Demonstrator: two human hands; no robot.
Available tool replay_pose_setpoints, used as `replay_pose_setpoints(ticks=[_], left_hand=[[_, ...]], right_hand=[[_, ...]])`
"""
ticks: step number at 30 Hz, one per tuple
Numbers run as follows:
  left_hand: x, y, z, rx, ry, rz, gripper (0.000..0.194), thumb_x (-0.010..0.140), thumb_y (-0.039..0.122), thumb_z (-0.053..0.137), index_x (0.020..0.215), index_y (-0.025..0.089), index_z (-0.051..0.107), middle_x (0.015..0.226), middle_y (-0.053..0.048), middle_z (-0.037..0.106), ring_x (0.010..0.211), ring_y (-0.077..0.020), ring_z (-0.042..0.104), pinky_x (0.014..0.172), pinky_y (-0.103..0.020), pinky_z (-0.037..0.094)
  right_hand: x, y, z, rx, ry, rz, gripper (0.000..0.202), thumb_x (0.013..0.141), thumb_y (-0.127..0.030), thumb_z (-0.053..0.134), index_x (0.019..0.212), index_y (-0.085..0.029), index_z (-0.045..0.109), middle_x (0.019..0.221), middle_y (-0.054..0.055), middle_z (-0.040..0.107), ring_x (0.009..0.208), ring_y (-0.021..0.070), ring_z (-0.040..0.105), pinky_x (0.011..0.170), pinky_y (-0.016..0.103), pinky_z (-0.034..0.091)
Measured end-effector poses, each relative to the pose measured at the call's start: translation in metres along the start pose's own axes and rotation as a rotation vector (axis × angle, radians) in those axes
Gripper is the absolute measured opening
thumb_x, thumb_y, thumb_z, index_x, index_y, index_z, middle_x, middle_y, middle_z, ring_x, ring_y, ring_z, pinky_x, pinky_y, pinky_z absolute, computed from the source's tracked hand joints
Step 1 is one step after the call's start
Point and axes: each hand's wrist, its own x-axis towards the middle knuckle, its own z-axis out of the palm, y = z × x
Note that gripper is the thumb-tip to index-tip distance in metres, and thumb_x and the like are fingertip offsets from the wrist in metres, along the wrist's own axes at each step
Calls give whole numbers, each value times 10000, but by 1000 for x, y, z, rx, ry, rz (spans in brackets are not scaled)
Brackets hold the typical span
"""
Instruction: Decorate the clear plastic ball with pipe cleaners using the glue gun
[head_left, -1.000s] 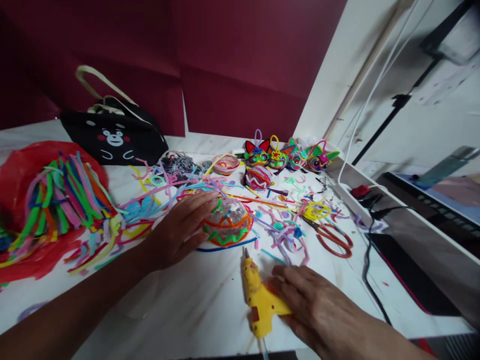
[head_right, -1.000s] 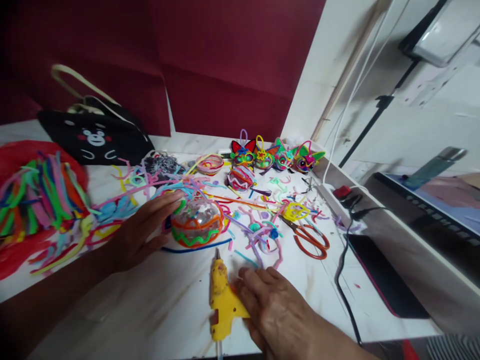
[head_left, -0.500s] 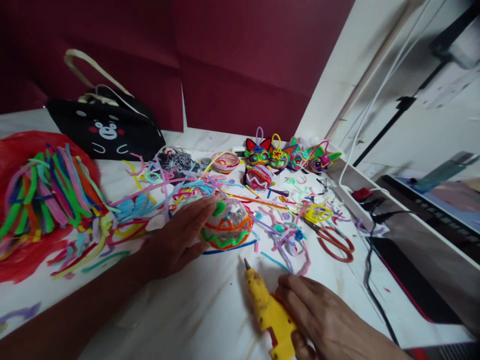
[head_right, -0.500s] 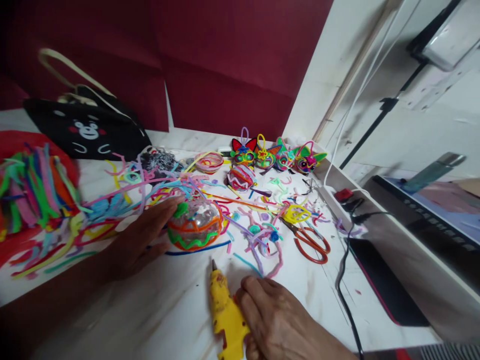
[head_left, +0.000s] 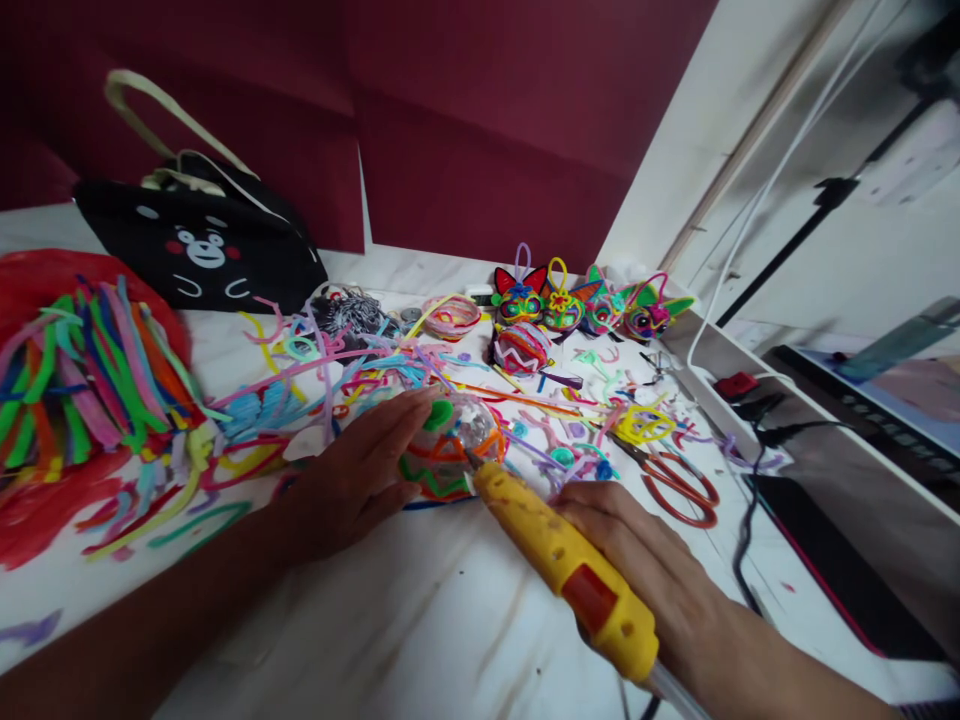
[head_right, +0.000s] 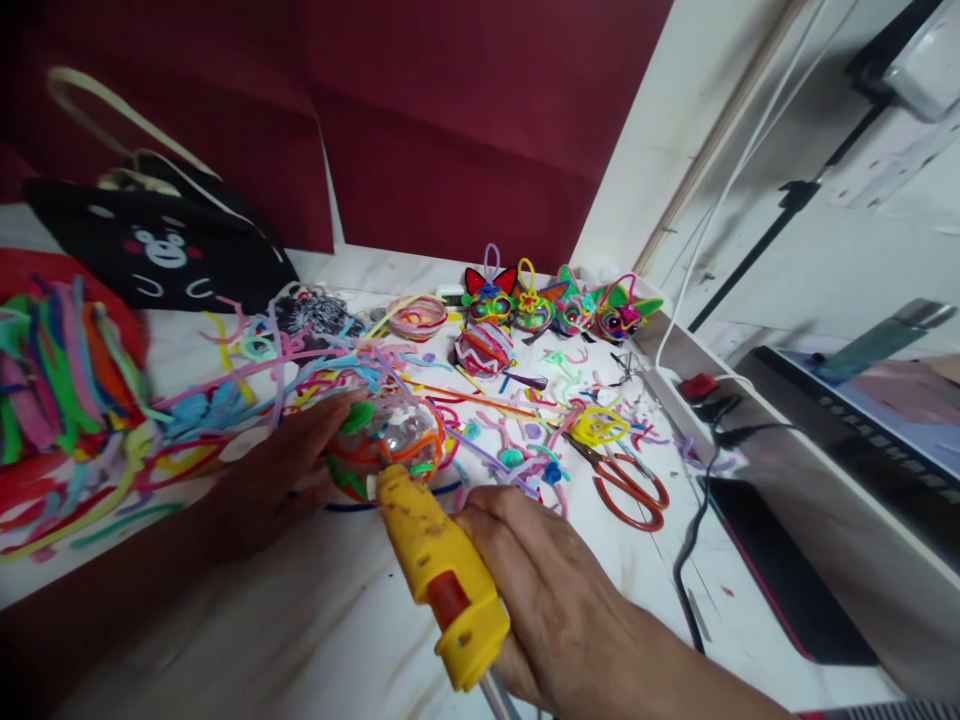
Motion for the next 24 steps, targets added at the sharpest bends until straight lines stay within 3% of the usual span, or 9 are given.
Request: replay_pose_setpoints(ticks=[8,24], left_hand=[[2,1,0,-20,-3,-8,666,1038,300,383,1592,249,17,1620,-92,302,1479,-280,313,1199,-448,338],[3,2,4,-27,-20,-44,668,1034,278,406,1590,258,37,1626,-83,292,1485,-280,301,1202,-468,334]], right_hand=[[13,19,15,90,28,-15,311,1046,-328,351,1232,-104,461,1064,147,684,1011,208,670,882,278,578],[18,27,27,226,-19,41,261,1037,-311,374,1138,-123,524,979,124,670,897,211,650,753,316,573]])
